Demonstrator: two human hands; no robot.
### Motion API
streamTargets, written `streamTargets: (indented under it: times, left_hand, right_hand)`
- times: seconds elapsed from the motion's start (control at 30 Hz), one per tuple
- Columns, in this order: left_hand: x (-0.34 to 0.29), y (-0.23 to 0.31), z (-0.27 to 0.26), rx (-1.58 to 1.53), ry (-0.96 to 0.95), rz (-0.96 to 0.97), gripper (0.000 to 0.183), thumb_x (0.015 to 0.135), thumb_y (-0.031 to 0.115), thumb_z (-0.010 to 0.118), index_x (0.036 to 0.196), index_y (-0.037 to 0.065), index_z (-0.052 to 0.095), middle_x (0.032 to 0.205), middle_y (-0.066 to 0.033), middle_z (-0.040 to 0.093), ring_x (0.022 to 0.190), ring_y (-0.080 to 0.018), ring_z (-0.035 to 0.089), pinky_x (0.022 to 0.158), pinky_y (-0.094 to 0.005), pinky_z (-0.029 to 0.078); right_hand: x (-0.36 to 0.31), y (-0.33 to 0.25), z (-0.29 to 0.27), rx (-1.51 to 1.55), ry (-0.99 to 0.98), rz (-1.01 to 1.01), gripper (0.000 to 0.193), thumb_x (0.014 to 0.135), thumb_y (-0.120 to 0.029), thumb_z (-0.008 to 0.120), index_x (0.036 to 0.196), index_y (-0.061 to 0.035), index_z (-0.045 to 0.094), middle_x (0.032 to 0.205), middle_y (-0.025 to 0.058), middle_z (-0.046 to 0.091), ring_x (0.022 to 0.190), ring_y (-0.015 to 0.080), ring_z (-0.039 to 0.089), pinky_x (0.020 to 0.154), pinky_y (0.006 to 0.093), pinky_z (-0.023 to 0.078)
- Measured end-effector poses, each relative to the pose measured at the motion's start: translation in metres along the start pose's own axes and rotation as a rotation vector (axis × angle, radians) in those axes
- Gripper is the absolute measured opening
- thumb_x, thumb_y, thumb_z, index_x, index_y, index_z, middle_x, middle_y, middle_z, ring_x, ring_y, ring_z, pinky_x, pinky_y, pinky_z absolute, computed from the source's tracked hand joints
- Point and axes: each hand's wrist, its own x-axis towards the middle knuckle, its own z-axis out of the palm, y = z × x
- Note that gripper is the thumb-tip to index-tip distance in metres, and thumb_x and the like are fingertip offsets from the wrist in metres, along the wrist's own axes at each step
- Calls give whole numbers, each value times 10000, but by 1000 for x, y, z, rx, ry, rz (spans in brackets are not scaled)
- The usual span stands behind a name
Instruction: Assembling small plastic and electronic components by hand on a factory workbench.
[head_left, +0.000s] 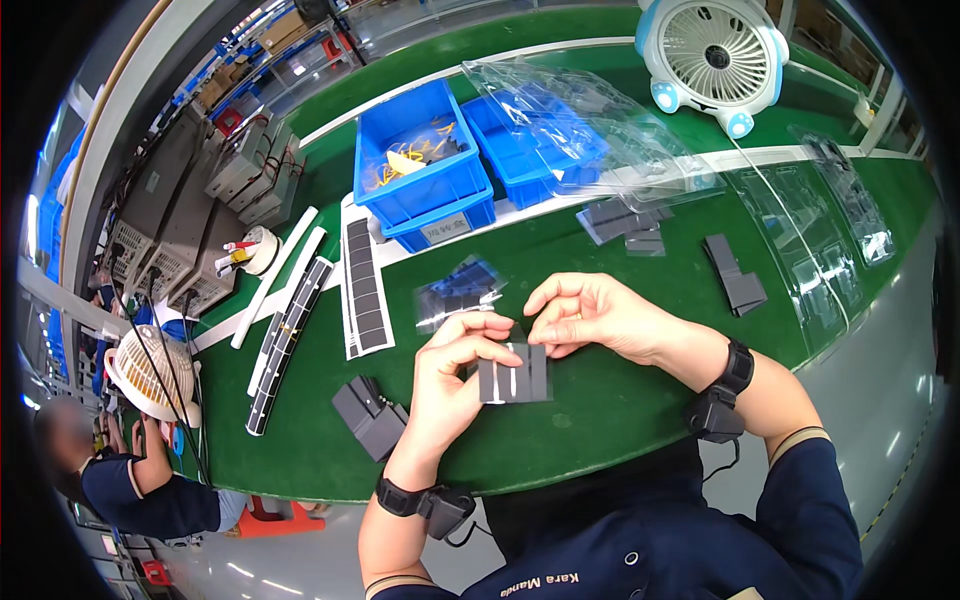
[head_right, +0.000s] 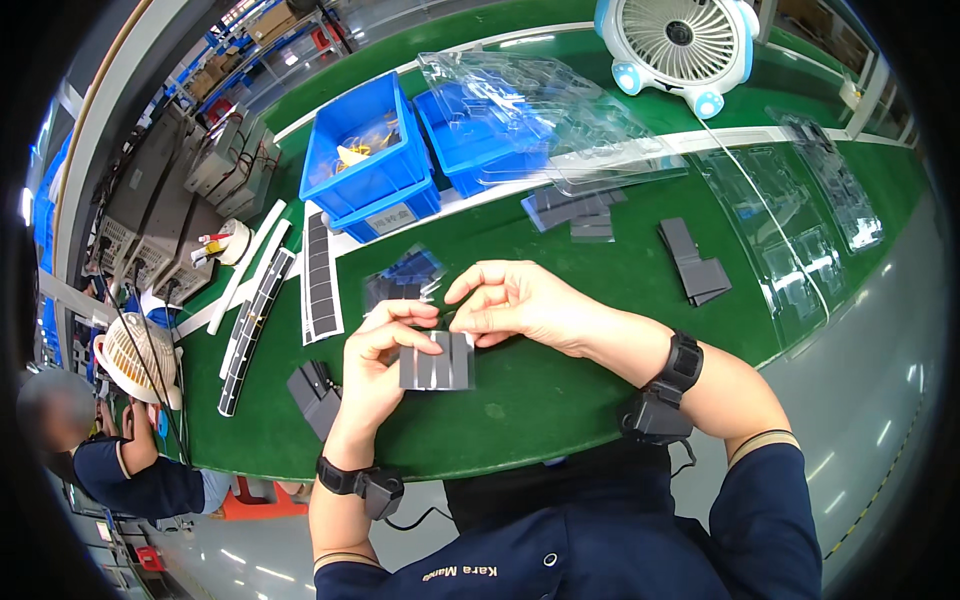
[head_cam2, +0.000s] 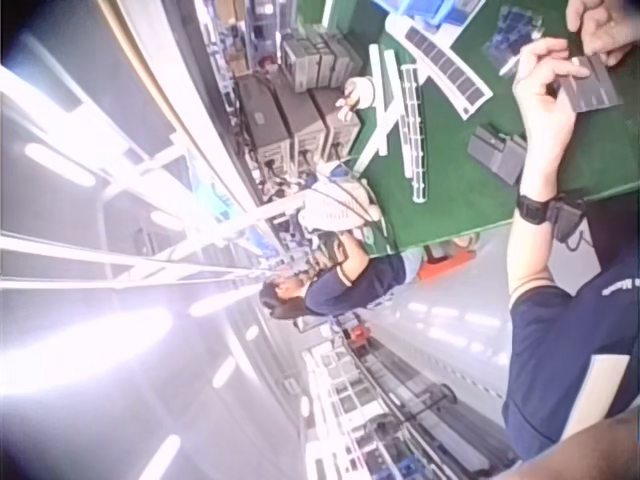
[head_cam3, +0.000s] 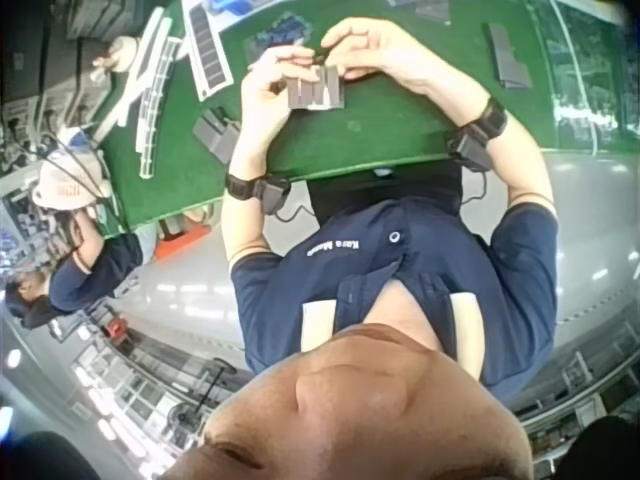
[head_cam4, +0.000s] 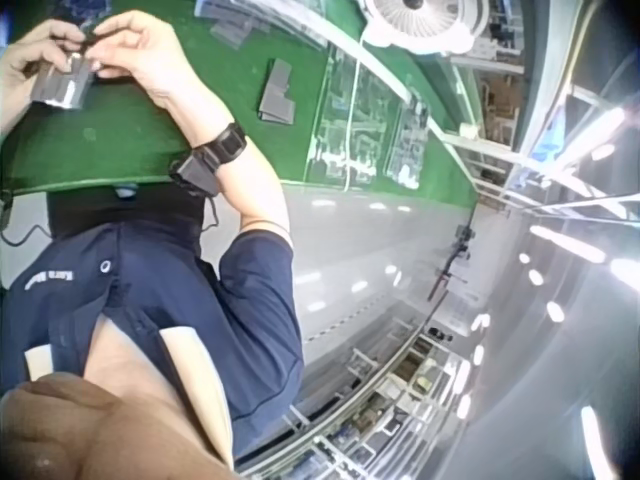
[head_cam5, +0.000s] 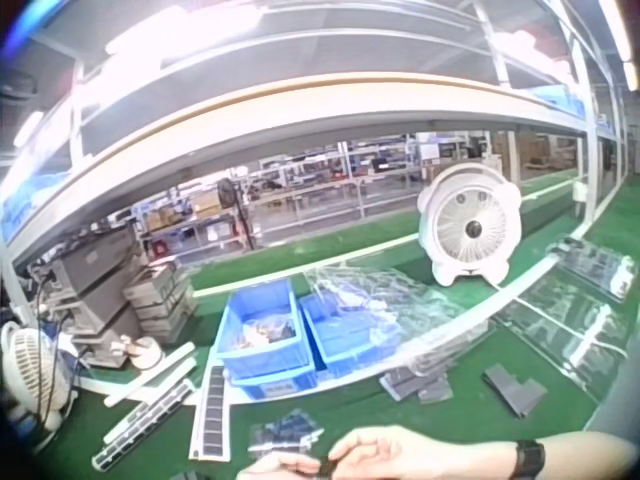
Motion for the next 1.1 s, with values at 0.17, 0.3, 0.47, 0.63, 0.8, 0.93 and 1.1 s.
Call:
streamTargets:
  times: [0.17, 0.3, 0.47, 0.63, 0.8, 0.93, 1.1]
  left_hand:
    - [-2, 0, -1, -12, 59, -58, 129, 691, -80, 647, 764, 16, 690, 1019, -94, 580, 916, -169, 596, 807, -279, 492]
    - [-2, -1, -1, 44, 82, -35, 158, 733, -58, 626, 844, 35, 690, 994, -78, 599, 900, -153, 601, 784, -267, 494]
    - [-1, 4, 4, -90, 294, -182, 427, 946, 158, 496, 1333, 15, 386, 998, -91, 617, 857, -138, 614, 748, -267, 512]
    - [0, 12, 1, -430, 264, -322, 447, 904, 120, 569, 1312, 13, 422, 967, -74, 638, 868, -106, 609, 737, -240, 500]
    - [-4, 5, 7, -168, 158, -349, 185, 771, 0, 708, 952, 0, 671, 814, -43, 660, 762, -80, 612, 672, -205, 488]
    - [-2, 9, 7, 186, 166, -51, 121, 753, -51, 698, 859, -6, 662, 783, -52, 638, 744, -92, 596, 653, -210, 486]
    - [-3, 6, 5, -77, 414, 14, 89, 802, -41, 650, 882, -2, 649, 860, -59, 618, 751, -109, 594, 657, -222, 479]
  right_hand:
    - [2, -3, 3, 80, 66, 39, 290, 848, -132, 657, 1096, -45, 534, 928, 70, 664, 840, 120, 641, 756, 238, 521]
    - [2, 8, 0, 80, -24, -30, 290, 828, -65, 660, 1084, -28, 530, 920, 69, 664, 840, 109, 631, 762, 245, 515]
    - [4, 7, 0, 38, 66, -103, 233, 845, -41, 631, 1055, -15, 534, 906, 69, 657, 833, 107, 623, 766, 246, 498]
    - [5, 10, 4, -61, 116, -271, 187, 860, -13, 598, 1036, -7, 534, 895, 66, 645, 856, 114, 623, 793, 246, 499]
    - [1, 11, 20, -106, 54, -254, 178, 864, -21, 601, 1022, -4, 521, 883, 79, 665, 844, 119, 634, 774, 236, 499]
    - [1, 9, 16, 17, 58, -178, 165, 869, -66, 616, 994, -22, 518, 878, 76, 670, 844, 125, 643, 759, 224, 499]
    - [9, 12, 3, -252, 260, -187, 127, 845, -109, 649, 923, -56, 564, 850, 30, 678, 782, 98, 640, 674, 225, 489]
